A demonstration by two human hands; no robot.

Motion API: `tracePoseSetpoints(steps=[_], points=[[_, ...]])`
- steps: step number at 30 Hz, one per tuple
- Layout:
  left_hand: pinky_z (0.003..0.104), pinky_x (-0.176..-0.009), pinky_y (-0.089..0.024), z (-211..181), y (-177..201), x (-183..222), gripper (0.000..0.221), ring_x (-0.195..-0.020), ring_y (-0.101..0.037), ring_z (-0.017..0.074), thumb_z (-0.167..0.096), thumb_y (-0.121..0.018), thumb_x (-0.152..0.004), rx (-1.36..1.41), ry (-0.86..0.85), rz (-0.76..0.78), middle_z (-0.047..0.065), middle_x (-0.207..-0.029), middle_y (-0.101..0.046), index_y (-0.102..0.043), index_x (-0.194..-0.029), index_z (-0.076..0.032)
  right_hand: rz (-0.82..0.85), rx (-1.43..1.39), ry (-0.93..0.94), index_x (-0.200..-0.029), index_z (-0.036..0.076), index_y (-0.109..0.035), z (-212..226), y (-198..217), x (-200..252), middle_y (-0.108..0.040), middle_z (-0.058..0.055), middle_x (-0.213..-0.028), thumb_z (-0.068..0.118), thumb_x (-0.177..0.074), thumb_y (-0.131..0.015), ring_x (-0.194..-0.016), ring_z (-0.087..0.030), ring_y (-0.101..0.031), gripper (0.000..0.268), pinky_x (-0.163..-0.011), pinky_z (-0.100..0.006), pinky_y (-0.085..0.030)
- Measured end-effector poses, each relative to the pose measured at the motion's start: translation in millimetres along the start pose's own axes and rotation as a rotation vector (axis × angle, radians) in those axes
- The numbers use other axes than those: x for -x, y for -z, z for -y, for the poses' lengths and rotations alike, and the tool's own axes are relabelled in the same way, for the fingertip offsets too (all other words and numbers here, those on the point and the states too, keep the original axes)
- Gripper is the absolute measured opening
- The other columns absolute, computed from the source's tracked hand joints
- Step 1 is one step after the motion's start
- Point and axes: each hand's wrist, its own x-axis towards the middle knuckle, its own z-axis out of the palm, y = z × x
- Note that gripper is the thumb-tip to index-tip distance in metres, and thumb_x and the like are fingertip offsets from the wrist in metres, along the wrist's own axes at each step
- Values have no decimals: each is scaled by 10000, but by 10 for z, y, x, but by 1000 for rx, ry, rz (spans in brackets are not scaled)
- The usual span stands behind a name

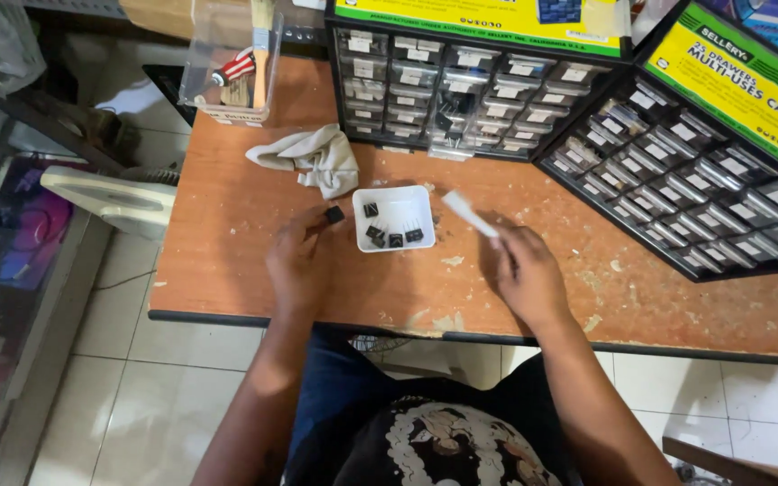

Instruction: Cleaning individual electronic components by brushing them with a small paintbrush at a repair bench.

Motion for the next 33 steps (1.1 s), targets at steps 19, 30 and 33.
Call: tracePoseSetpoints(steps=[19,30,33], points=[[370,-758,-652,446,-235,129,345,-894,-723,231,-254,-821,-871,-142,-171,41,6,-906,-633,-745,-1208,-252,126,14,747,-933,66,-648,1244,-1614,-2367,-576,-97,-926,91,-931,-612,-901,-363,-629,44,-690,-459,-563],[425,-883,-575,385,-110,66,310,-1017,-682,306,-127,-721,-961,-40,-161,222,105,-1147,-736,-670,-1262,-72,837,772,327,-1311,254,-655,1895,-3050,-3660,-604,-59,-1297,318,-922,-740,-1175,-276,-522,404,-986,-446,-422],[425,-872,-571,307,-80,35,284,-1043,-664,291,-186,-701,-985,-59,-77,227,74,-1153,-728,-677,-1253,-97,913,872,421,-1251,321,-648,1882,-3106,-3703,-680,-10,-1135,380,-929,-779,-1101,-256,-561,352,-940,-417,-378]])
